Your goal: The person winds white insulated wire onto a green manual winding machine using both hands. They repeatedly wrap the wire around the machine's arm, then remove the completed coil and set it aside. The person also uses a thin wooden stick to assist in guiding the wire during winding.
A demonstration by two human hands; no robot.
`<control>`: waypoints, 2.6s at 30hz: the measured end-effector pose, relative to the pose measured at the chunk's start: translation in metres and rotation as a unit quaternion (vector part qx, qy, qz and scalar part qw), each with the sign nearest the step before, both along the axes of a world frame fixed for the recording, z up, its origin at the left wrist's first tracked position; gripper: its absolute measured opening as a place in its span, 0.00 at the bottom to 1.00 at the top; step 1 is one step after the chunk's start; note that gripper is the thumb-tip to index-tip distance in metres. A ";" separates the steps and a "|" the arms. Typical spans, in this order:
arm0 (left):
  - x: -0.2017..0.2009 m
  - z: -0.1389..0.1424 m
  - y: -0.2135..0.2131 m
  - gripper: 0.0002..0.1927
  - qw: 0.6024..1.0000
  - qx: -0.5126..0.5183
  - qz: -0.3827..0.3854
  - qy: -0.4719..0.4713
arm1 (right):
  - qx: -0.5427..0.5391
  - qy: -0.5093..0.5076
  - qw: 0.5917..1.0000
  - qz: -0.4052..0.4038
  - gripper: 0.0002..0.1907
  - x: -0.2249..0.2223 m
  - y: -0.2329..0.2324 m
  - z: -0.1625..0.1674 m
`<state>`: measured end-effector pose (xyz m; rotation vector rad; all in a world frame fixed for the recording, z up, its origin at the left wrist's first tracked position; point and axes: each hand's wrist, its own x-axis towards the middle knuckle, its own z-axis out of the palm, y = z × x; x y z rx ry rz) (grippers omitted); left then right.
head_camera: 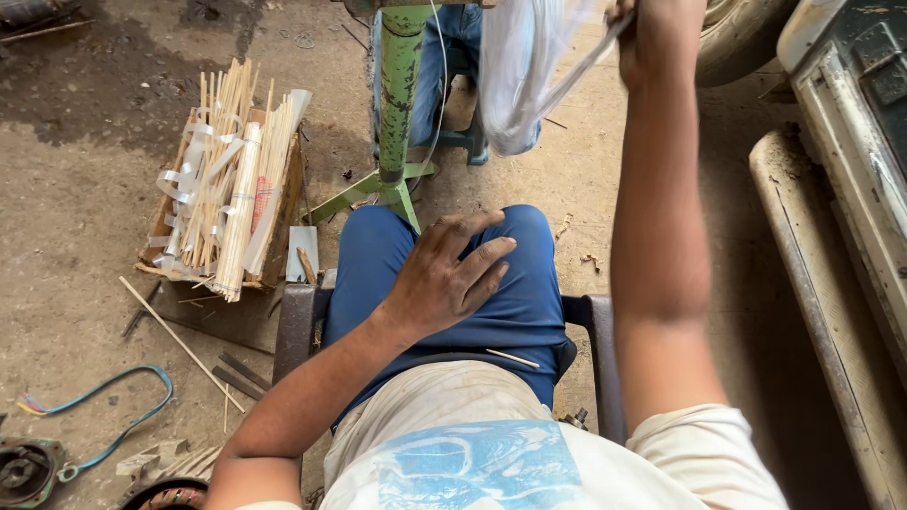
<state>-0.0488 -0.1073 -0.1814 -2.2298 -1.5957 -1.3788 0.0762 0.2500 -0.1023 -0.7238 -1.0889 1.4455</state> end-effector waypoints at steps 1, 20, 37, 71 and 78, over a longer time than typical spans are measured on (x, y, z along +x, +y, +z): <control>0.000 0.003 0.001 0.18 1.000 0.002 -0.004 -0.001 | -0.006 0.080 0.996 0.027 0.10 0.009 -0.021 -0.003; 0.070 0.028 0.048 0.13 0.946 0.084 0.077 0.303 | 0.204 -0.284 0.931 0.104 0.27 0.166 -0.355 -0.009; -0.008 0.041 0.087 0.20 0.906 -0.022 0.057 0.419 | 0.012 -0.181 0.983 -0.002 0.18 0.204 -0.317 -0.061; 0.037 0.062 0.039 0.31 0.945 0.055 -0.015 0.321 | 0.216 -0.247 0.944 -0.022 0.12 0.179 -0.303 -0.051; 0.028 0.024 0.070 0.06 0.945 0.169 -0.005 0.281 | 0.289 -0.393 0.873 0.019 0.13 0.155 -0.293 -0.025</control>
